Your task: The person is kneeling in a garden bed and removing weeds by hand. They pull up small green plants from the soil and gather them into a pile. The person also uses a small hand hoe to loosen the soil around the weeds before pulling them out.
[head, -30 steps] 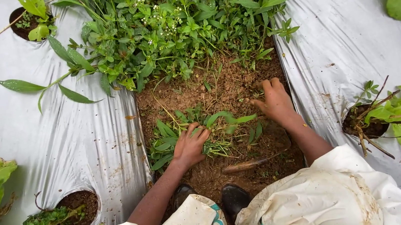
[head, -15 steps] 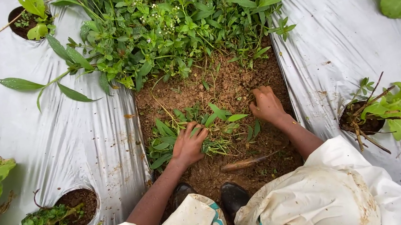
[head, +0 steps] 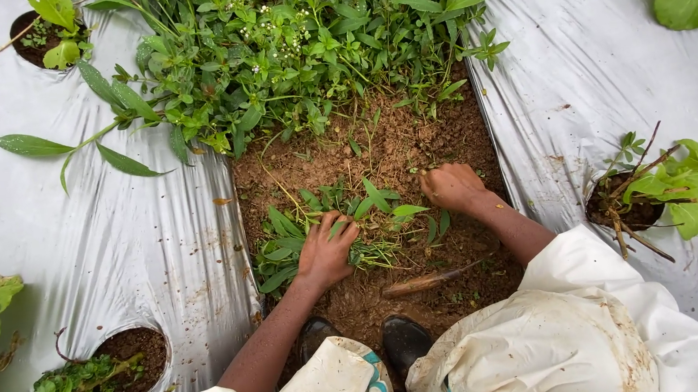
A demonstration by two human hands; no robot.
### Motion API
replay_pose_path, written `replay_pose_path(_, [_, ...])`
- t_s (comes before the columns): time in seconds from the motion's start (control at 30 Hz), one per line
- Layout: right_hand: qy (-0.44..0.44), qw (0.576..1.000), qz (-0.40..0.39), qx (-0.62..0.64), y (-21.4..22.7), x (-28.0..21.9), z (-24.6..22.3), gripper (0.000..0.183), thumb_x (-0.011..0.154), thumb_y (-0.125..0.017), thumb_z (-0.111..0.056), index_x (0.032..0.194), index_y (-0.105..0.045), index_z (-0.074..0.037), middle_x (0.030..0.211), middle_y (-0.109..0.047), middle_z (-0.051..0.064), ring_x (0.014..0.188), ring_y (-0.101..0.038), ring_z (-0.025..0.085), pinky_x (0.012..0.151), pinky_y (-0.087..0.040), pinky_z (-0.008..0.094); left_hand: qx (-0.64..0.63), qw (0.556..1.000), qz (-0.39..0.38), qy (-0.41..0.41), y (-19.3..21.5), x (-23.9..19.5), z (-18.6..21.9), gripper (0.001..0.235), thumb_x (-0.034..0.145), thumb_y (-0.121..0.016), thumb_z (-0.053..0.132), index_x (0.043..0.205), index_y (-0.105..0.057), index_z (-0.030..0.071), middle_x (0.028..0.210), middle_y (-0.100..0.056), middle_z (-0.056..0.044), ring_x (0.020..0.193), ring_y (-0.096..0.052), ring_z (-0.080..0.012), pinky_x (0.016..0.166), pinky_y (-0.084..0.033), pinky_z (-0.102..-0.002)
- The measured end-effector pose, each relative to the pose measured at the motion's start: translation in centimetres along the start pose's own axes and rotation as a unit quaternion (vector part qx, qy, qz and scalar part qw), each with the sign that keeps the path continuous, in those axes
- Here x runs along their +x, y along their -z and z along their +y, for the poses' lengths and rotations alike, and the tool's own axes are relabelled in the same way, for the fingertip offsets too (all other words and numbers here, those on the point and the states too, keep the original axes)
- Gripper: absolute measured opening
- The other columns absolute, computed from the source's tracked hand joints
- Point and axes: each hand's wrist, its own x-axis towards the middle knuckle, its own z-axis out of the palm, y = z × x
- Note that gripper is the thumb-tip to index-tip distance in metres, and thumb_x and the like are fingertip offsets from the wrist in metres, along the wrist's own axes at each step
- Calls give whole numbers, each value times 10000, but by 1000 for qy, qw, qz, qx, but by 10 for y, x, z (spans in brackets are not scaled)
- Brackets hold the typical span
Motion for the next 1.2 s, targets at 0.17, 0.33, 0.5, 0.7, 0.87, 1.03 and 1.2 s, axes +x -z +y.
replay_pose_path(0.17, [-3,996,-32,77,17,-10,-5,478,1014,-527,-293,563,-558,-139,443,-572,99,379,-529,258,507,-452,428,-5,1000,-3,-4,3,1,2,759,431,-906,200,1131,-622,125,1165,-603,-94,1235,-514,-351,968,-500,-542])
replay_pose_path(0.33, [14,985,-53,162,-18,-1,26,481,1013,-512,-245,586,-556,-28,491,-578,248,398,-511,345,494,-424,464,-5,1000,-5,-3,6,3,1,783,423,-918,200,1144,-621,125,1171,-601,-94,1232,-517,-352,967,-495,-541])
replay_pose_path(0.5, [38,972,39,228,82,-65,-42,521,1099,-461,-182,610,-566,-39,435,-494,178,363,-415,237,477,-404,379,6,999,-49,3,10,4,2,768,492,-942,228,1169,-593,130,1213,-572,-101,1264,-493,-350,972,-502,-536])
replay_pose_path(0.7, [-107,946,186,242,40,-44,11,584,1181,-352,-424,776,-577,-68,514,-530,154,408,-445,244,474,-335,433,53,984,-167,39,10,9,7,800,661,-944,392,1339,-579,174,1329,-561,-78,1387,-412,-316,1019,-518,-472])
replay_pose_path(0.87, [-134,988,69,39,77,-33,-43,467,1080,-544,-427,1090,-616,35,853,-707,274,743,-740,416,624,-588,545,41,997,-61,14,12,3,9,789,534,-944,285,1233,-612,131,1257,-561,-86,1312,-466,-336,904,-541,-473])
replay_pose_path(1.03, [-108,988,74,-86,37,2,-20,421,1010,-684,-396,1024,-647,24,853,-710,239,763,-759,392,670,-629,527,15,1000,-8,5,14,3,8,819,436,-950,231,1167,-601,112,1223,-565,-93,1258,-503,-351,834,-543,-490])
replay_pose_path(1.2, [-73,991,69,89,42,-2,-7,273,1042,-514,-173,987,-629,69,787,-681,287,716,-714,472,606,-574,583,5,1000,1,0,3,-2,3,861,406,-953,198,1191,-612,109,1239,-572,-87,1260,-507,-356,850,-539,-504])
